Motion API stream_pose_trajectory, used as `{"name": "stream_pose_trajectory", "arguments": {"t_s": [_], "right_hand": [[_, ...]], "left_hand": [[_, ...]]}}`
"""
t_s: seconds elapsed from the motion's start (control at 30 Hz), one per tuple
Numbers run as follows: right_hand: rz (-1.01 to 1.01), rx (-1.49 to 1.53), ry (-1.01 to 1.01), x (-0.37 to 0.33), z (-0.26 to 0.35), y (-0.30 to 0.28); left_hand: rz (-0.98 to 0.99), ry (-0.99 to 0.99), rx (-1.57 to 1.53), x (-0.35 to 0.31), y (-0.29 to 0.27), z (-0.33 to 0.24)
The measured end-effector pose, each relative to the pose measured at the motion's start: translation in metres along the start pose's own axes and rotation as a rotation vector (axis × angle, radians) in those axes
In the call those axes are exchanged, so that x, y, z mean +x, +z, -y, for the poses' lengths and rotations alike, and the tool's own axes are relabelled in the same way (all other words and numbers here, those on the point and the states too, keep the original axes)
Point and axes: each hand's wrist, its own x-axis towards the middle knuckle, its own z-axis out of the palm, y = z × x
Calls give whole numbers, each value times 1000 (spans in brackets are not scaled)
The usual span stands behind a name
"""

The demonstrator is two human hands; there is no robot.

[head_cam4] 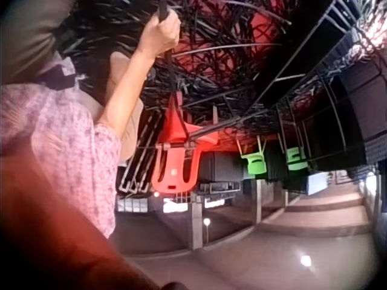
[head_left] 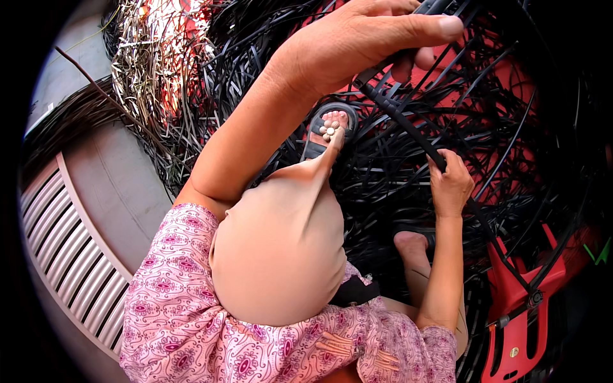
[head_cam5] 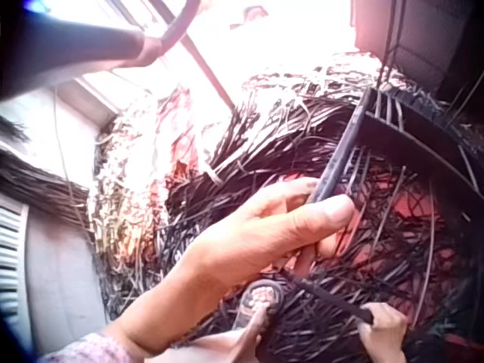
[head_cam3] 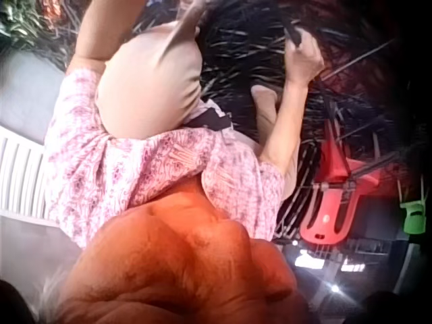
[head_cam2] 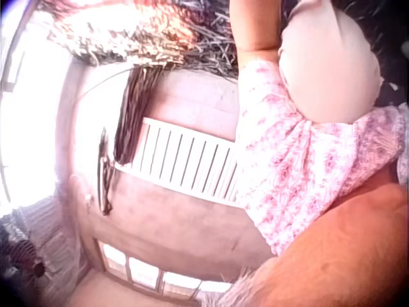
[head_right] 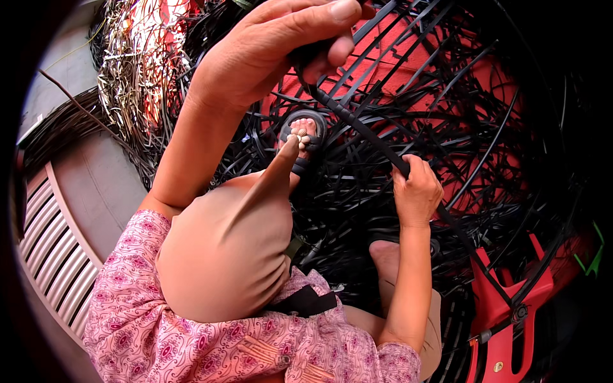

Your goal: The person sits on the floor and weaves black plastic strips into a circular basket frame. They use a staple gun to secure the strips and pliers to trim excess material. The person repeatedly threads strips through the frame and staples them in place.

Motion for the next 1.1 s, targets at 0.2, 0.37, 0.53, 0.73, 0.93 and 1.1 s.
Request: {"name": "stream_pose_trajectory", "arguments": {"t_s": [0.2, 0.37, 0.53, 0.73, 0.93, 1.1], "right_hand": [[-209, -19, -185, -16, 8, -120], [-402, -95, -224, -3, 12, -243], [-519, -123, -399, 36, 26, -371], [-428, 31, -354, 18, 74, -387], [-315, 67, -351, -7, 107, -366], [-239, 24, -266, -10, 96, -361]], "left_hand": [[247, 302, 12, -11, 53, -73], [104, 643, 463, 8, 94, -134], [-155, 767, 294, 51, 126, -195], [-168, 596, 192, -9, 114, -210], [-149, 553, 172, -49, 78, -186], [-230, 485, 68, -62, 97, -154]]}}
